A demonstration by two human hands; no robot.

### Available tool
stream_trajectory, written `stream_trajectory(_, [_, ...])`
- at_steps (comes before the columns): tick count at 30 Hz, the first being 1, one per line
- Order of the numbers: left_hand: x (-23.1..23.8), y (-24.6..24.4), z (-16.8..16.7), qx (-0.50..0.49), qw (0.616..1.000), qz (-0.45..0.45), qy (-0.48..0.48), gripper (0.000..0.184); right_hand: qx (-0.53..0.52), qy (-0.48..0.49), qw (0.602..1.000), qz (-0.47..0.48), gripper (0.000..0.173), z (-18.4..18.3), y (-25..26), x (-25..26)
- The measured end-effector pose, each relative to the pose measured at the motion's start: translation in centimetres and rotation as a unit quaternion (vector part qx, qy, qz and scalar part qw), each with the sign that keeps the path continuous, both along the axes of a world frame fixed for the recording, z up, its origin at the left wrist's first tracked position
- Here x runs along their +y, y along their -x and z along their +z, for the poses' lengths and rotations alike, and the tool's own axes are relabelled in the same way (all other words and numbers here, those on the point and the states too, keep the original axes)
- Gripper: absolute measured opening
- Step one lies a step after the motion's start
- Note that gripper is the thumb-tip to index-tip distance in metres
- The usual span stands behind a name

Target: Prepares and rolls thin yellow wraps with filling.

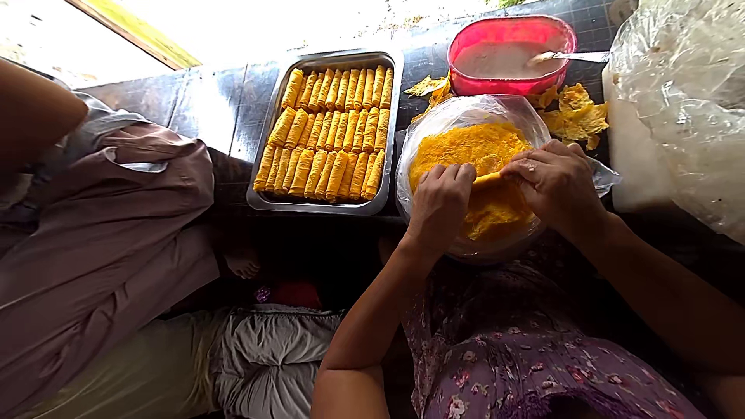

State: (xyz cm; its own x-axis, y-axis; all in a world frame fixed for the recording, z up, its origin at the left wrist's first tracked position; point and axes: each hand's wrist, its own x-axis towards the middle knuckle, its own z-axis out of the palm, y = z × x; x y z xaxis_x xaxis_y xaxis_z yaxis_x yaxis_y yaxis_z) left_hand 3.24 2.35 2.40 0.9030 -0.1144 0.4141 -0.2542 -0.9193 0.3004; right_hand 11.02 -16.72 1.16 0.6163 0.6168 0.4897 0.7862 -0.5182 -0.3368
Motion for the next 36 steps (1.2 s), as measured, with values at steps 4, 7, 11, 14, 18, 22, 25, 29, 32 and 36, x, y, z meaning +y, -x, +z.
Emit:
stream_trajectory(4, [0.6, -1.2, -0.7, -0.011, 1.0, 0.01, -0.002, 0.011, 0.026, 0.006, 1.0, 0.0, 0.017, 0.2, -1.2, 0.8])
stream_trajectory(7, [0.6, -1.7, -0.9, -0.022, 1.0, 0.01, -0.008, 0.016, 0.022, 0.01, 1.0, 0.0, 0.017, 0.4, -1.8, 1.1])
stream_trajectory(11, [0.7, -1.1, -0.7, -0.03, 0.999, -0.003, -0.022, 0.023, -0.01, -0.011, 1.0, 0.02, 0.017, 0.0, -1.0, 0.7])
stream_trajectory(14, [0.6, 0.1, -0.1, -0.016, 0.999, 0.0, -0.03, 0.022, -0.041, -0.006, 0.999, 0.021, 0.02, -0.5, -0.1, 0.0])
stream_trajectory(18, [0.8, -0.1, 0.0, -0.005, 1.0, 0.014, -0.028, 0.016, -0.021, -0.031, 0.999, 0.001, 0.017, -0.7, -0.7, 0.3])
stream_trajectory(22, [1.5, -1.8, -0.2, -0.025, 0.999, 0.035, -0.019, 0.009, 0.025, -0.065, 0.998, 0.001, 0.018, -0.3, -2.4, 0.9])
stream_trajectory(25, [1.8, -2.5, -0.5, -0.019, 0.998, 0.046, -0.024, 0.012, 0.027, -0.068, 0.997, 0.0, 0.018, -0.6, -3.3, 1.2])
stream_trajectory(29, [1.7, -2.5, -1.0, -0.022, 0.998, 0.049, -0.029, 0.014, 0.038, -0.06, 0.997, 0.0, 0.019, -1.3, -3.6, 1.3])
stream_trajectory(32, [1.8, -2.6, -1.3, -0.025, 0.998, 0.045, -0.027, 0.015, 0.025, -0.057, 0.998, 0.008, 0.018, -1.6, -3.9, 1.4])
stream_trajectory(36, [2.1, -3.0, -1.1, -0.021, 0.999, 0.029, -0.009, 0.012, 0.01, -0.048, 0.999, 0.007, 0.017, -1.3, -4.1, 1.5])
